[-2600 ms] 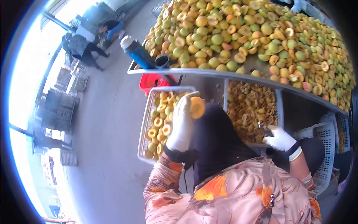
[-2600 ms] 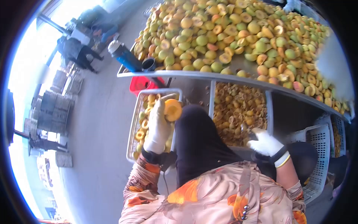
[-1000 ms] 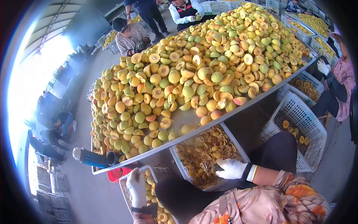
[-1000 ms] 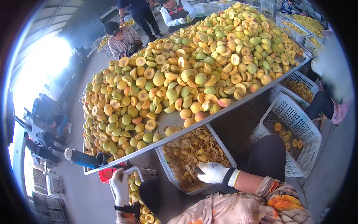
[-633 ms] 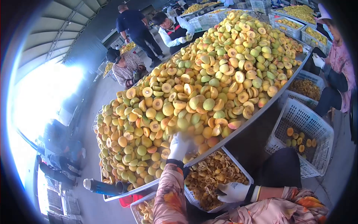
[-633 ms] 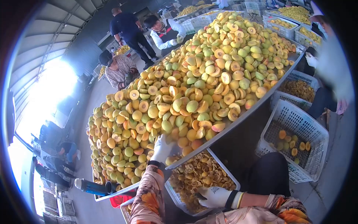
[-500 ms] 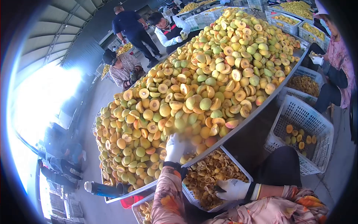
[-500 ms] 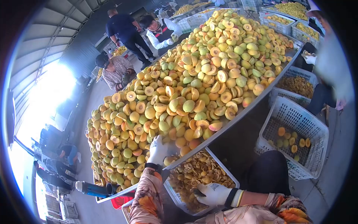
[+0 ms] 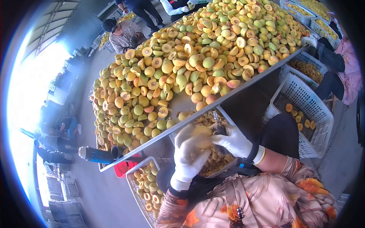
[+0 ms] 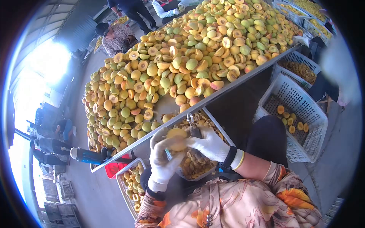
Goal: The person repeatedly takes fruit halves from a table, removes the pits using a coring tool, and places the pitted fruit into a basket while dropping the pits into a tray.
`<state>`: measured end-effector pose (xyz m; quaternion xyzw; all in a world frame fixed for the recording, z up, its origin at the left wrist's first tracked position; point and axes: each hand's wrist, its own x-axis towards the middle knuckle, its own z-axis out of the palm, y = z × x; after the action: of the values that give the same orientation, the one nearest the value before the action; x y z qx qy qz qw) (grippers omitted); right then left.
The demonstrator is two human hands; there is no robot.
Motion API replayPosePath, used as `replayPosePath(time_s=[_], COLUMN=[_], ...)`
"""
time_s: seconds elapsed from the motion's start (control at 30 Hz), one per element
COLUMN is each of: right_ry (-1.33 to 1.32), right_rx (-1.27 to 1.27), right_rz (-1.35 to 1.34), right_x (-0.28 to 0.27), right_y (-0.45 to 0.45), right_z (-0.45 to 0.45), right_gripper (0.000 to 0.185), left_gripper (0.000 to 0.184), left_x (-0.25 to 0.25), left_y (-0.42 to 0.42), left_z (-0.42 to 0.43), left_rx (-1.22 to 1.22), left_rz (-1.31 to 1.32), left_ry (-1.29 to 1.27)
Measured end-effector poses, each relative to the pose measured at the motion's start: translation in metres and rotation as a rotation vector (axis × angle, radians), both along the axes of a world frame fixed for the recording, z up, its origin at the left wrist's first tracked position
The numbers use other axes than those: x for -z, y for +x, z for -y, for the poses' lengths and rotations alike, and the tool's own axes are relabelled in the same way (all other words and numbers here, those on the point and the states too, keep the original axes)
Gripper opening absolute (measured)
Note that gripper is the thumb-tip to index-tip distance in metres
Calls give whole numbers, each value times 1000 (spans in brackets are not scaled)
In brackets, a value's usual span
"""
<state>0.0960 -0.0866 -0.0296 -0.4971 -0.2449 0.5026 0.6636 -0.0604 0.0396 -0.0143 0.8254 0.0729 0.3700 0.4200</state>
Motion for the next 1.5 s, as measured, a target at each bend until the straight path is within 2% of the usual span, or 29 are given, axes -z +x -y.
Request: replayPosePath(time_s=[0.03, 0.07, 0.1, 0.2, 0.3, 0.43, 0.47, 0.57, 0.77, 0.87, 0.97, 1.07, 1.17, 1.27, 1.37, 1.43, 1.5], right_ry=[-12, -22, -32, 250, 80, 21, -16, 39, 44, 76, 89, 160, 363, 222, 399, 97, -89], right_rx=[-35, -72, -110, 16, 109, -68, -114, -170, -132, -155, -197, -229, -222, -353, -341, -611, -768], right_rz=[40, 81, 123, 710, 998, 884, 996, 1061, 1062, 1003, 1014, 843, 948, 785, 716, 570, 447], right_x=[-7, -16, -24, -8, -15, -18, -21, -22, -11, -9, 11, 6, 4, 2, 13, -2, -6], right_y=[-2, -3, -6, -15, -18, -33, -38, -52, -68, -78, -82, -81, -74, -73, -67, -50, -39], right_z=[4, 9, 12, 4, 15, 35, 40, 41, 37, 36, 32, 28, 21, 21, 13, 14, 14], right_gripper=[29, 29, 28, 29, 30, 34, 35, 32, 36, 33, 32, 33, 33, 33, 29, 33, 35], left_gripper=[60, 62, 60, 47, 42, 38, 37, 35, 33, 34, 33, 31, 31, 32, 27, 26, 26], left_x=[-1, -6, -23, -6, 6, 9, 7, 3, 2, -1, -4, -4, -8, -13, -14, -14, -12], left_y=[-4, -11, -8, -12, -11, -18, -21, -27, -33, -30, -28, -26, -23, -20, -23, -21, -18], left_z=[6, 11, 22, 6, 17, 32, 35, 42, 59, 63, 63, 61, 61, 59, 50, 48, 48], left_rx=[89, 136, 62, 70, 5, -168, -175, -196, -311, -321, -345, -395, -407, -358, -288, -278, -273], left_rz=[117, 81, 96, -292, -140, 16, 45, 84, 215, 304, 317, 323, 296, 287, 203, 186, 197], left_ry=[-321, -662, -786, -833, -952, -863, -959, -919, -765, -789, -780, -782, -762, -818, -823, -844, -839])
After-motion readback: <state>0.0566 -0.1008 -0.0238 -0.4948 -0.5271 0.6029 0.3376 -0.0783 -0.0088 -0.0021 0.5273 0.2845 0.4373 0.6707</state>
